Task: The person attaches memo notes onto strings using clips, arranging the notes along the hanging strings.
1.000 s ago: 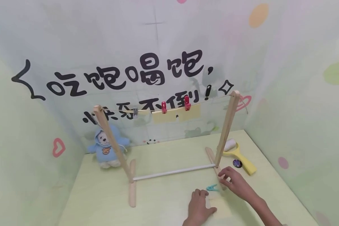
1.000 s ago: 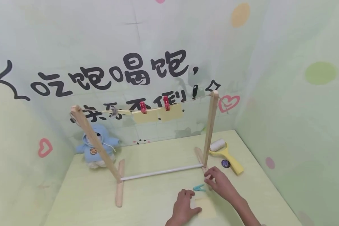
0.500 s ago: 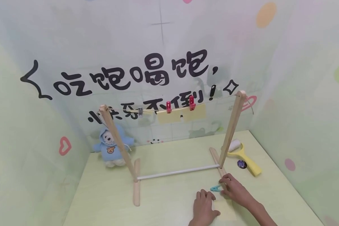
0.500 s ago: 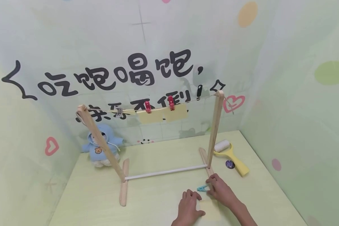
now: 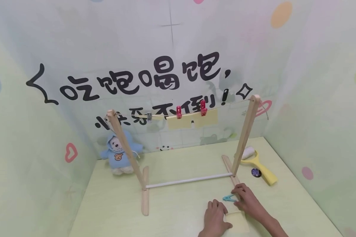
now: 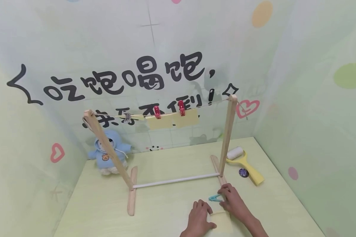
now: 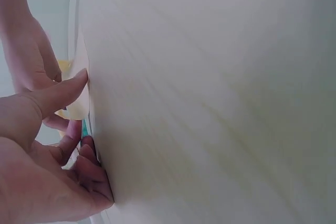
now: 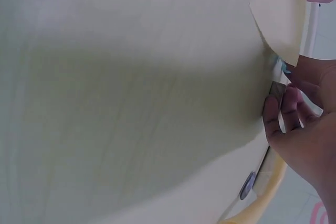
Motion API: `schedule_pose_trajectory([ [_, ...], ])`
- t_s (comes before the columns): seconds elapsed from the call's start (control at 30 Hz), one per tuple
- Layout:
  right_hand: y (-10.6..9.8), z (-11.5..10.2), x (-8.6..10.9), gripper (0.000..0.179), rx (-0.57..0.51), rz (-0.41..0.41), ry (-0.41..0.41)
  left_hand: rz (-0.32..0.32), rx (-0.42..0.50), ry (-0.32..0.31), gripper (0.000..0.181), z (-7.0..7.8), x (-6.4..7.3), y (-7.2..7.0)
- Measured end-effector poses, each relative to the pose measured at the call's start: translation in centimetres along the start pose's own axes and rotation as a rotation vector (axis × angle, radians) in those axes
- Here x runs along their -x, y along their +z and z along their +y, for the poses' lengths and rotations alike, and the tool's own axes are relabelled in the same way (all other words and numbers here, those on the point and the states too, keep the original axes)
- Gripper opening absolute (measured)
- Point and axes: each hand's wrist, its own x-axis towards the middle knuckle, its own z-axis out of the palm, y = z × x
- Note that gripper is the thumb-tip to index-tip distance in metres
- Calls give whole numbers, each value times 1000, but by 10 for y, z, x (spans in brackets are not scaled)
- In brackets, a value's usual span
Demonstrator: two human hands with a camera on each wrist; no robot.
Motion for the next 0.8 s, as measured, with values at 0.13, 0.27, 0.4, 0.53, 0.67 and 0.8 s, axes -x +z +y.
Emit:
schedule_pose_trajectory([
  [0.13, 4, 4, 1, 37, -13, 70, -17, -57, -18, 17, 52, 4, -1, -7],
  [0.27, 1, 4, 2, 31, -113, 77, -35, -126, 48, -1, 47, 8, 1, -15],
  [0.4, -7, 1, 1, 26, -288, 61, -5, -110, 133, 22, 38, 5, 3, -13],
  [0.53, -17, -3, 1, 25, -391, 3, 179, -92, 272, 31, 25, -1, 3, -11],
  [0.67, -22, -4, 1, 29, -422, -41, 334, -138, 479, -30, 15, -5, 1, -17],
  [0.8, -24, -2, 2, 32, -472, -44, 357, -176, 583, -77, 11, -6, 1, -21],
])
